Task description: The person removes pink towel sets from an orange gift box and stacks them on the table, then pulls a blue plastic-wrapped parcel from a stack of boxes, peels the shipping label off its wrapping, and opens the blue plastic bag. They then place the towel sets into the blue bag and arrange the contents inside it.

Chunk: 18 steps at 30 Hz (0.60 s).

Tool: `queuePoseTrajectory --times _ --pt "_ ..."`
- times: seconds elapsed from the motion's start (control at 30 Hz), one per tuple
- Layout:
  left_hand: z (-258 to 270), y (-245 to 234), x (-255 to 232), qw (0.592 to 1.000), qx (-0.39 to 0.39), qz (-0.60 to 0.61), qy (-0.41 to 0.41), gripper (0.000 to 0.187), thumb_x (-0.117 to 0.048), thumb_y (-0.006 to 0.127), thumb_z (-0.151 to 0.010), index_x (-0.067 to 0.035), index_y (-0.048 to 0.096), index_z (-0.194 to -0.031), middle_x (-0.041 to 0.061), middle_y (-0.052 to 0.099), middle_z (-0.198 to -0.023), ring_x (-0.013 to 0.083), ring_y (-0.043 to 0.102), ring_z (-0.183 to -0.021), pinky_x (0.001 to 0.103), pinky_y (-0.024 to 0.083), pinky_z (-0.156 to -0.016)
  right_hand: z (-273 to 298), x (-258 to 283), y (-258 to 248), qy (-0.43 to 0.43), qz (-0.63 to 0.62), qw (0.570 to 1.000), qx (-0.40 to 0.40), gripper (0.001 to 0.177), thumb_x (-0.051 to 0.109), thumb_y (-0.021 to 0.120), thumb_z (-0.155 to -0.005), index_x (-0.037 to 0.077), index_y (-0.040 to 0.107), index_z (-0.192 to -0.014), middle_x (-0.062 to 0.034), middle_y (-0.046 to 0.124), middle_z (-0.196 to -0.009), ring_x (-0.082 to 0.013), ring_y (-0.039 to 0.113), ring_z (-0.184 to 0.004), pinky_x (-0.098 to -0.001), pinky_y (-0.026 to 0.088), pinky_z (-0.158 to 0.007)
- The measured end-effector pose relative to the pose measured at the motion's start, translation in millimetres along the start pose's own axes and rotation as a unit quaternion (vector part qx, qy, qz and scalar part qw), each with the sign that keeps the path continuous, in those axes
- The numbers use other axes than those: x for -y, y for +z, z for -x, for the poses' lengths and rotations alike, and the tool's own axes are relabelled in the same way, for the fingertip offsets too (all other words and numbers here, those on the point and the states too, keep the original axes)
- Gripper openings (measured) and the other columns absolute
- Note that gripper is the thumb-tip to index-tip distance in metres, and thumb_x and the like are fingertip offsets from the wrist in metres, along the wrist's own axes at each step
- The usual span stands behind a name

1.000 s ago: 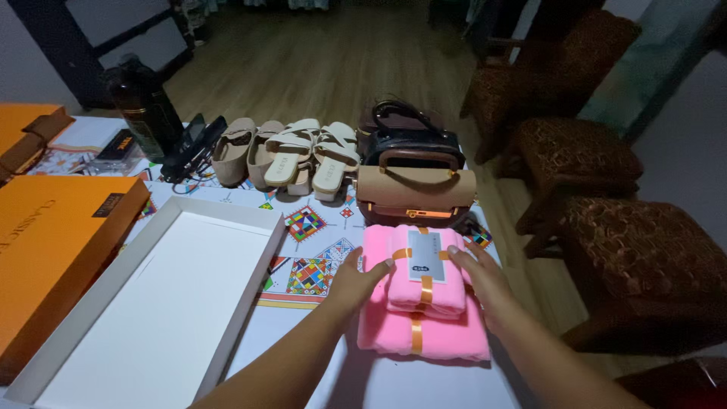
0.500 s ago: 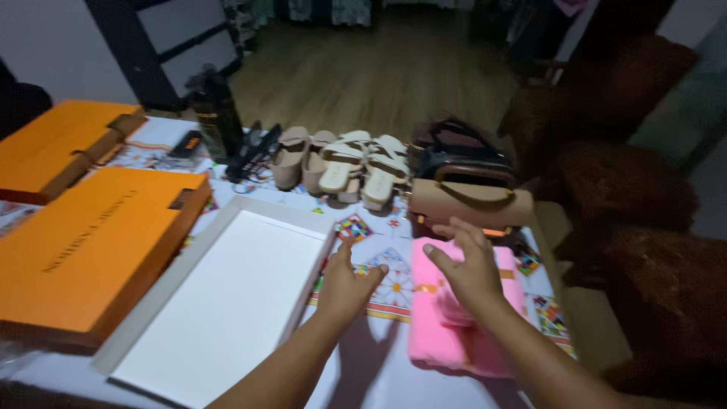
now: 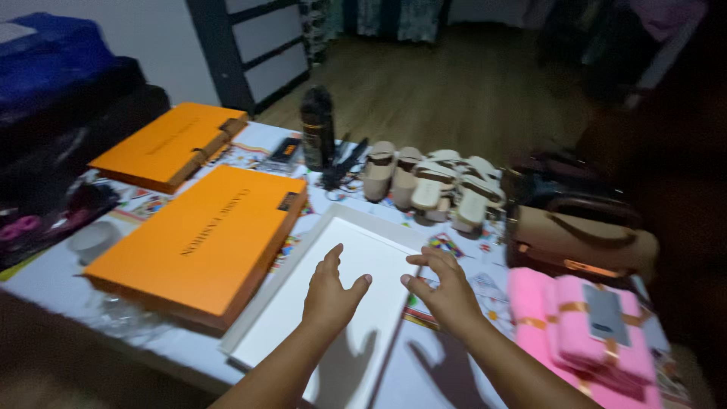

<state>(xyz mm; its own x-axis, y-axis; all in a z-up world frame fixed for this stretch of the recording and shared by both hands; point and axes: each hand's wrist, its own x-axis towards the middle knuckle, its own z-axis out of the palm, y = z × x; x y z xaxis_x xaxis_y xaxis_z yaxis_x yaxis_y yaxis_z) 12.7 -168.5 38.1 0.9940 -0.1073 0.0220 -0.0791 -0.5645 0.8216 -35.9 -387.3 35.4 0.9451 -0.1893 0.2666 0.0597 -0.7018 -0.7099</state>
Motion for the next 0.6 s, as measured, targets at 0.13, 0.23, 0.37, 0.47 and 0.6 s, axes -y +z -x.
queuePoseTrajectory --times 0.13,0.23,0.37,0.47,0.6 --pt "-18.4 -43.8 38.3 0.997 -0.068 0.010 0.024 0.084 -0.033 0.078 -0.078 -0.006 0.042 -0.149 0.021 0.056 -0.139 0.0343 0.059 -0.125 0.044 0.046 -0.105 -14.8 36.2 47.3 -0.011 -0.002 0.999 0.043 0.042 0.038 0.079 -0.080 0.016 0.076 -0.116 -0.0113 0.058 -0.141 -0.0278 0.051 -0.136 -0.0410 0.037 -0.114" --pt "-33.3 -84.0 70.4 0.991 -0.127 -0.008 0.031 0.079 -0.031 0.077 -0.079 -0.003 0.046 -0.145 0.022 0.059 -0.135 0.0363 0.060 -0.122 0.044 0.048 -0.103 -21.1 66.3 83.8 0.002 -0.041 0.995 0.088 0.045 0.039 0.077 -0.079 0.016 0.074 -0.118 -0.0100 0.059 -0.141 -0.0257 0.055 -0.132 -0.0403 0.045 -0.108" --pt "-57.3 -136.3 107.6 0.987 -0.152 -0.040 -0.032 0.071 -0.033 0.075 -0.081 -0.007 0.051 -0.143 0.019 0.061 -0.131 0.0360 0.063 -0.117 0.045 0.049 -0.101 -32.6 99.7 133.8 0.032 -0.068 0.985 0.155 0.053 0.039 0.075 -0.081 0.015 0.067 -0.128 -0.0109 0.061 -0.137 -0.0246 0.058 -0.129 -0.0388 0.050 -0.103" --pt "-77.9 -179.4 130.6 0.982 -0.162 -0.095 -0.013 0.069 -0.036 0.075 -0.082 -0.008 0.053 -0.141 0.019 0.061 -0.132 0.0368 0.059 -0.121 0.047 0.047 -0.103 -43.6 117.1 172.0 0.031 -0.086 0.978 0.187 0.060 0.038 0.075 -0.083 0.011 0.061 -0.134 -0.0114 0.059 -0.137 -0.0245 0.059 -0.127 -0.0374 0.051 -0.101" --pt "-103.3 -228.9 153.0 0.963 -0.145 -0.206 -0.099 0.070 -0.040 0.073 -0.082 -0.016 0.051 -0.144 0.014 0.057 -0.138 0.0334 0.052 -0.131 0.053 0.039 -0.108 -60.6 136.1 215.7 0.080 -0.146 0.957 0.236 0.065 0.037 0.076 -0.084 0.006 0.056 -0.138 -0.0078 0.062 -0.133 -0.0223 0.067 -0.115 -0.0331 0.053 -0.096"
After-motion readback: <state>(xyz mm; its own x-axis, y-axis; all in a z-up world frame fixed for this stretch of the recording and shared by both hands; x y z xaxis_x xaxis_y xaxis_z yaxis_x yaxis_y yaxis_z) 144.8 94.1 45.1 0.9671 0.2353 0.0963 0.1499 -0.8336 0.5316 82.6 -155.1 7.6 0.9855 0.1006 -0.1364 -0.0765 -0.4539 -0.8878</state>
